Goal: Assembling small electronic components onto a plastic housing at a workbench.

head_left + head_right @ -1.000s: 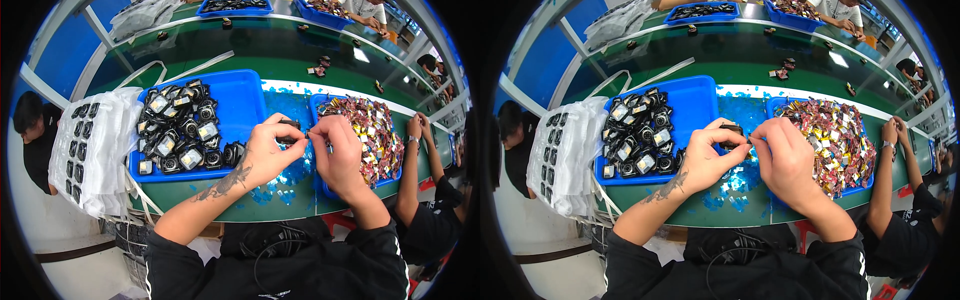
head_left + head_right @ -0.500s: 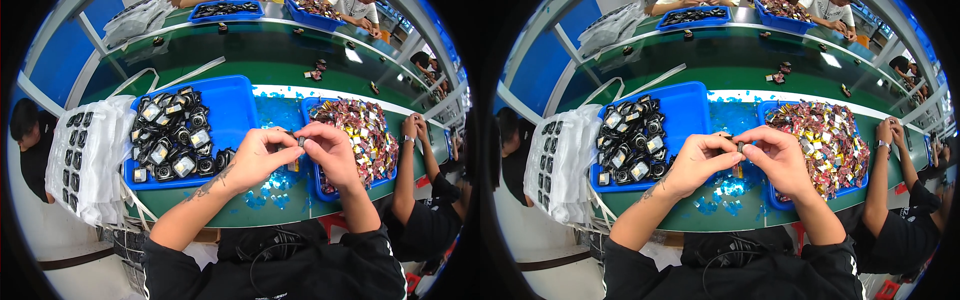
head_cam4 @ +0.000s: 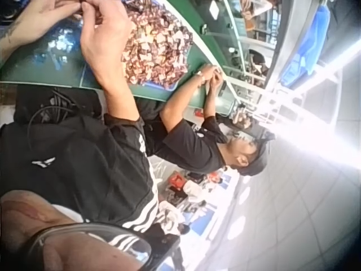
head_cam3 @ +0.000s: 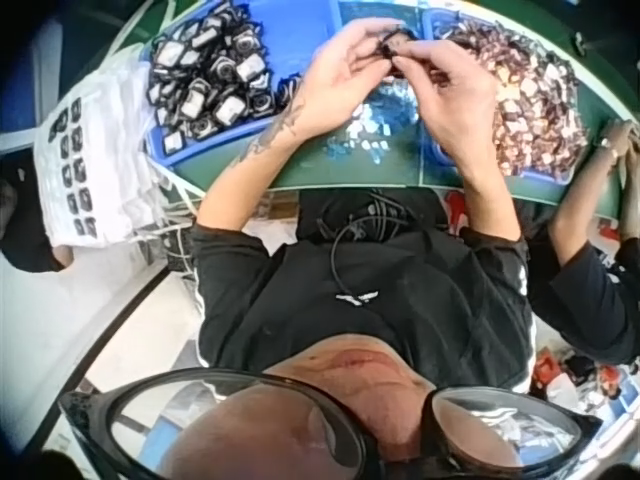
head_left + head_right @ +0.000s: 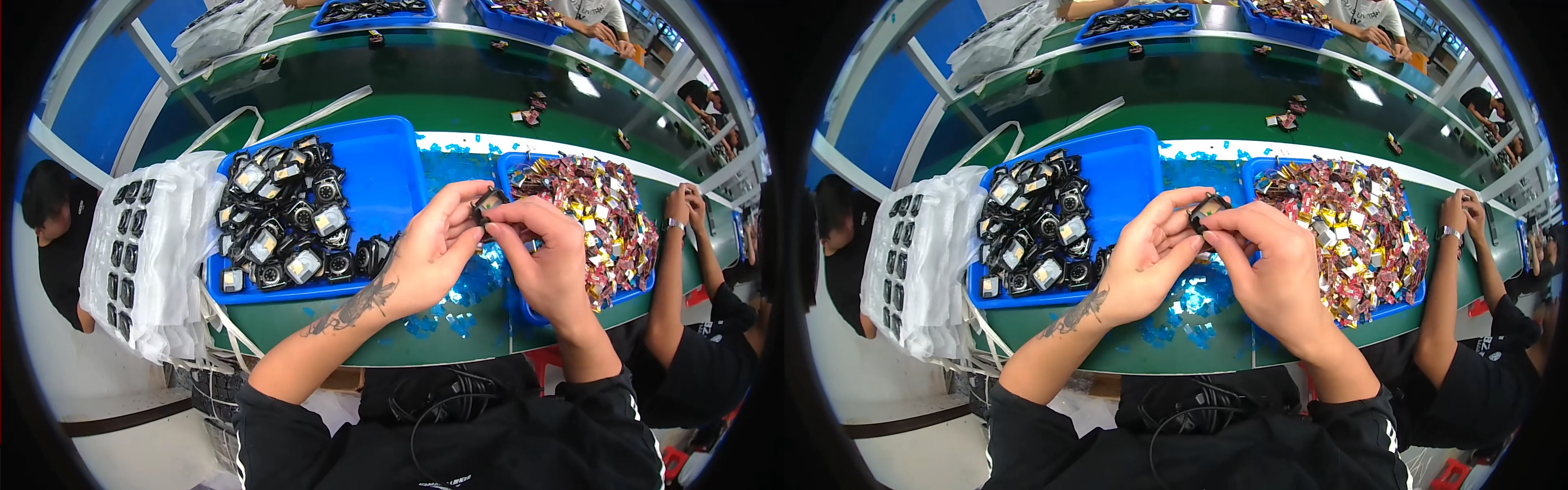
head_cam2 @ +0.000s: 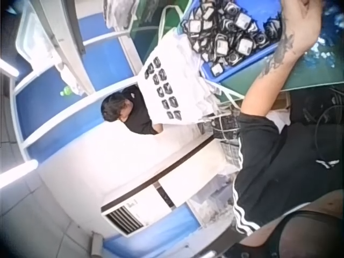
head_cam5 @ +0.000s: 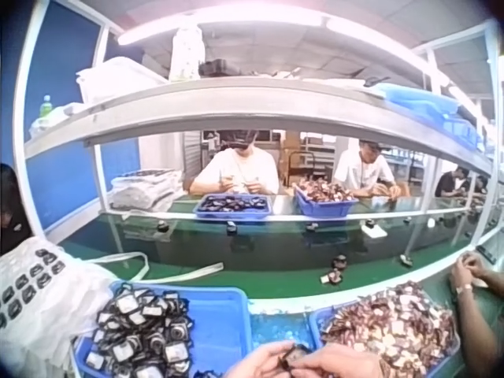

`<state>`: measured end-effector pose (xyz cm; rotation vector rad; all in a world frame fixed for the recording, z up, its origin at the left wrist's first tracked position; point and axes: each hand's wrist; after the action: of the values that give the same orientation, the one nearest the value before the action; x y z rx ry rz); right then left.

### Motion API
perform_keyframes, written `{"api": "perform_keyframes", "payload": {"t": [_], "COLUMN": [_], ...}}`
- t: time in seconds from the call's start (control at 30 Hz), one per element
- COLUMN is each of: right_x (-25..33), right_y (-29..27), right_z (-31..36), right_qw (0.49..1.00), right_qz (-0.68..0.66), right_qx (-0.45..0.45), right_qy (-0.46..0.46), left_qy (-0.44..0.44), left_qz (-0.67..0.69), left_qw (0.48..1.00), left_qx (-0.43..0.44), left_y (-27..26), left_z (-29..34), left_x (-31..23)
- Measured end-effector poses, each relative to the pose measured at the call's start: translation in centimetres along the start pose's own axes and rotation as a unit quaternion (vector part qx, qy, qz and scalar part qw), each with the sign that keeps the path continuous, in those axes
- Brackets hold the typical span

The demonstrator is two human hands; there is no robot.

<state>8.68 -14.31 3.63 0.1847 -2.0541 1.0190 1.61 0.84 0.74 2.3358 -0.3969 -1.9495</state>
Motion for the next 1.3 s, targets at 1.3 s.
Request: {"api": "perform_keyframes", "payload": {"t": [1.3], "right_x": [-1.6], "right_y": [-0.6], "right_z": [2.7], "right_qw": [0.921], "right_qz": [-0.367], "right_qx": [-0.002], "right_qy": [0.131], "left_qy": [0.077], "left_qz": [-0.013], "left_qw": [0.997], "left_qx": [-0.02], "left_y": [0.5], "left_z": [0.1], "left_x": [0.3]}}
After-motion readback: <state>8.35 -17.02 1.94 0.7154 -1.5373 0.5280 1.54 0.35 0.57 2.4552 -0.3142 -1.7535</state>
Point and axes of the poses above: each hand's wrist, its own z-axis away from the middle knuckle, its own y-axis out of the palm, x = y × z, and after that the axes turned 10 degrees about x, right-handed
